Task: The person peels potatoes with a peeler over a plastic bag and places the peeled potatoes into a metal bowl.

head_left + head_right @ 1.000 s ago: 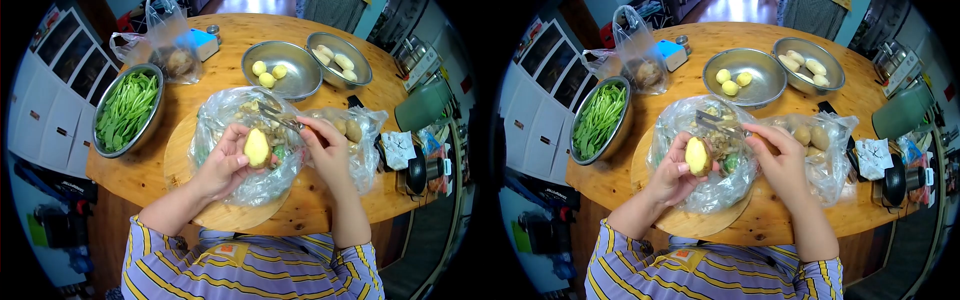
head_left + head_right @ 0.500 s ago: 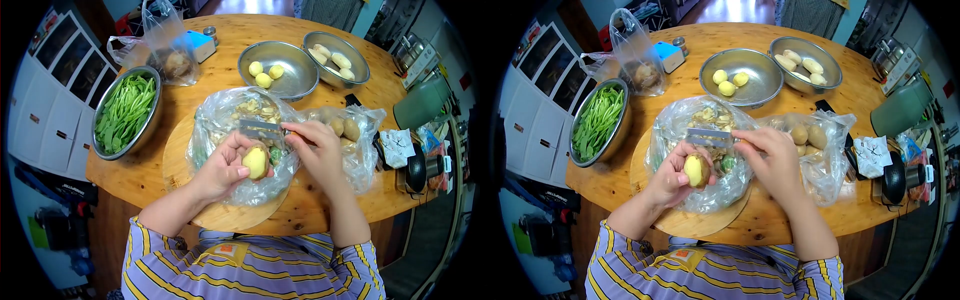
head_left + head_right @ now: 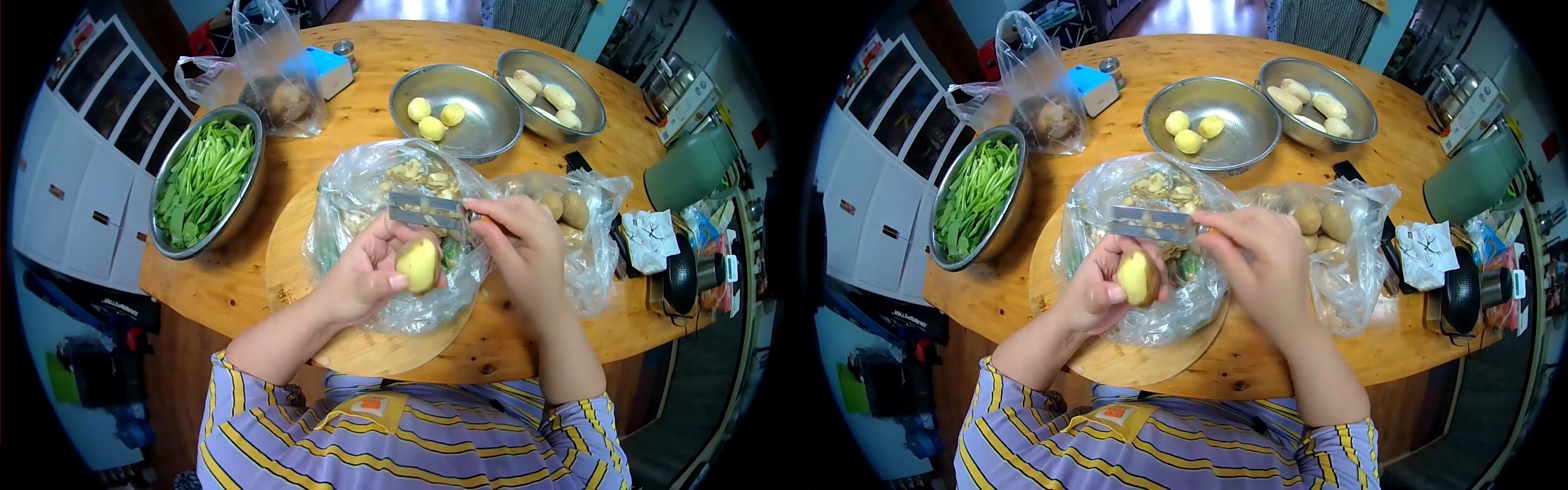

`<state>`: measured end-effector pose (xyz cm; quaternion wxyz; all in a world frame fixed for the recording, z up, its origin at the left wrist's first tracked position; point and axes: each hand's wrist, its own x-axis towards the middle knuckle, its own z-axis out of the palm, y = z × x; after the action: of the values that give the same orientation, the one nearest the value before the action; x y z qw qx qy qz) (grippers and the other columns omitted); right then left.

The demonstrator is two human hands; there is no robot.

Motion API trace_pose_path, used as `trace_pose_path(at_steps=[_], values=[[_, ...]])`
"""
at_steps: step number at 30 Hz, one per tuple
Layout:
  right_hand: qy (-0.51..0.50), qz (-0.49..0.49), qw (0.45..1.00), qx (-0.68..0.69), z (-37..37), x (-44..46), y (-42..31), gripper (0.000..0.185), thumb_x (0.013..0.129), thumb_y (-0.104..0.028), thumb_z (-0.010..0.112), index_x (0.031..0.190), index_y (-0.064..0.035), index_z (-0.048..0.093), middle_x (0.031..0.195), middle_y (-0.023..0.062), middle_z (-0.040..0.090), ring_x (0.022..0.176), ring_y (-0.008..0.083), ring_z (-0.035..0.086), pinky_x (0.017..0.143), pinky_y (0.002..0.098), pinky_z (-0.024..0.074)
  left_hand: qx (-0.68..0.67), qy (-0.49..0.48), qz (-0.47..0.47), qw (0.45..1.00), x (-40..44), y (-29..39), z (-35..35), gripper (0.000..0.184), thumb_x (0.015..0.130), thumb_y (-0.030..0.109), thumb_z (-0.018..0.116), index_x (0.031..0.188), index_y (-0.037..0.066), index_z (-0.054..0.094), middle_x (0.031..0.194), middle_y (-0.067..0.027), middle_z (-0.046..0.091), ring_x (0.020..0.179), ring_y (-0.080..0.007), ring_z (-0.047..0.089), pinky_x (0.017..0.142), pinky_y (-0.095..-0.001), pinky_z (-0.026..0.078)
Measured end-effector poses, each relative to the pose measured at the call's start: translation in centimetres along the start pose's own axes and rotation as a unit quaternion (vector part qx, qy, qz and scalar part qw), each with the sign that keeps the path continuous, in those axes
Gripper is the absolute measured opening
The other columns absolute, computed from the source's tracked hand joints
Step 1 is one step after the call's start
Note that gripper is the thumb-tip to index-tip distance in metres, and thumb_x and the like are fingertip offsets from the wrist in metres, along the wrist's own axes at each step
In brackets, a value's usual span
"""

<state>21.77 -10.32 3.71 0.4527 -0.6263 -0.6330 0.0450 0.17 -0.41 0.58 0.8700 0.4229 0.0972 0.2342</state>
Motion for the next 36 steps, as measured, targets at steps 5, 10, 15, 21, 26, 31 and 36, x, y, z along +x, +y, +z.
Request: trace_pose_path(at_steps=[5, 10, 15, 21, 26, 31, 36], values=[[0.005, 0.176, 0.969, 0.173, 0.0, -0.1, 0.1, 0.022, 0.086, -0.014, 0.077, 0.107, -0.0097, 0.078, 0.093, 0.0054, 0.072, 0.086, 0.0236, 0.067, 0.078, 0.0347, 0.0493, -0.041, -0.038, 0.024, 0.998, 0.3, -0.1, -0.9, 0.050, 0.088, 0.025, 0.081, 0.122, 0.010, 0.048, 0.123, -0.0151, 0.065, 0.110, -0.0291, 0.069, 0.084, -0.0343, 0.058], [0.052, -0.064, 0.997, 0.002, -0.1, -0.3, -1.5, 0.028, 0.079, -0.017, 0.082, 0.107, -0.0164, 0.079, 0.093, 0.0009, 0.070, 0.082, 0.0224, 0.063, 0.080, 0.0344, 0.0427, -0.070, -0.015, 0.004, 0.997, 0.4, 0.4, -0.1, 0.049, 0.090, 0.022, 0.078, 0.123, 0.011, 0.044, 0.123, -0.0161, 0.065, 0.112, -0.0306, 0.069, 0.084, -0.0346, 0.058], [0.067, -0.087, 0.994, -0.024, 0.6, -0.5, -2.4, 0.028, 0.078, -0.017, 0.083, 0.106, -0.0175, 0.079, 0.088, 0.0008, 0.068, 0.080, 0.0211, 0.061, 0.076, 0.0337, 0.0417, -0.053, -0.024, 0.006, 0.998, 0.2, 0.3, 0.0, 0.051, 0.090, 0.024, 0.078, 0.123, 0.012, 0.042, 0.128, -0.0181, 0.062, 0.114, -0.0317, 0.068, 0.086, -0.0359, 0.058], [-0.014, 0.129, 0.979, 0.157, 1.2, -0.4, 0.7, 0.023, 0.090, -0.012, 0.076, 0.112, -0.0080, 0.078, 0.090, 0.0055, 0.069, 0.079, 0.0161, 0.062, 0.071, 0.0286, 0.0479, -0.070, -0.064, 0.031, 0.995, 0.5, -0.1, -1.3, 0.049, 0.090, 0.025, 0.078, 0.122, 0.016, 0.043, 0.128, -0.0159, 0.060, 0.118, -0.0320, 0.066, 0.085, -0.0354, 0.061], [-0.011, 0.265, 0.917, 0.298, 0.5, -0.1, -0.1, 0.021, 0.096, -0.014, 0.071, 0.115, -0.0061, 0.076, 0.092, 0.0033, 0.067, 0.085, 0.0107, 0.062, 0.075, 0.0255, 0.0492, -0.113, -0.049, 0.028, 0.992, 0.5, 0.0, -1.0, 0.045, 0.092, 0.020, 0.076, 0.121, 0.017, 0.042, 0.130, -0.0161, 0.060, 0.119, -0.0310, 0.065, 0.089, -0.0381, 0.063], [0.075, -0.103, 0.991, -0.046, 0.4, -0.3, -1.8, 0.033, 0.074, -0.018, 0.085, 0.107, -0.0191, 0.080, 0.091, -0.0010, 0.069, 0.081, 0.0218, 0.061, 0.076, 0.0344, 0.0394, -0.120, -0.013, 0.022, 0.992, 0.5, -0.2, -1.2, 0.036, 0.099, 0.014, 0.069, 0.119, 0.016, 0.039, 0.125, -0.0140, 0.063, 0.113, -0.0264, 0.068, 0.092, -0.0395, 0.063], [0.057, -0.094, 0.994, -0.030, 0.5, -0.5, -2.0, 0.030, 0.078, -0.017, 0.083, 0.107, -0.0160, 0.079, 0.090, 0.0005, 0.069, 0.080, 0.0210, 0.062, 0.076, 0.0339, 0.0416, -0.099, -0.044, 0.024, 0.994, 0.5, -0.2, -1.0, 0.044, 0.094, 0.017, 0.075, 0.119, 0.015, 0.040, 0.127, -0.0154, 0.062, 0.117, -0.0265, 0.066, 0.091, -0.0390, 0.062]])
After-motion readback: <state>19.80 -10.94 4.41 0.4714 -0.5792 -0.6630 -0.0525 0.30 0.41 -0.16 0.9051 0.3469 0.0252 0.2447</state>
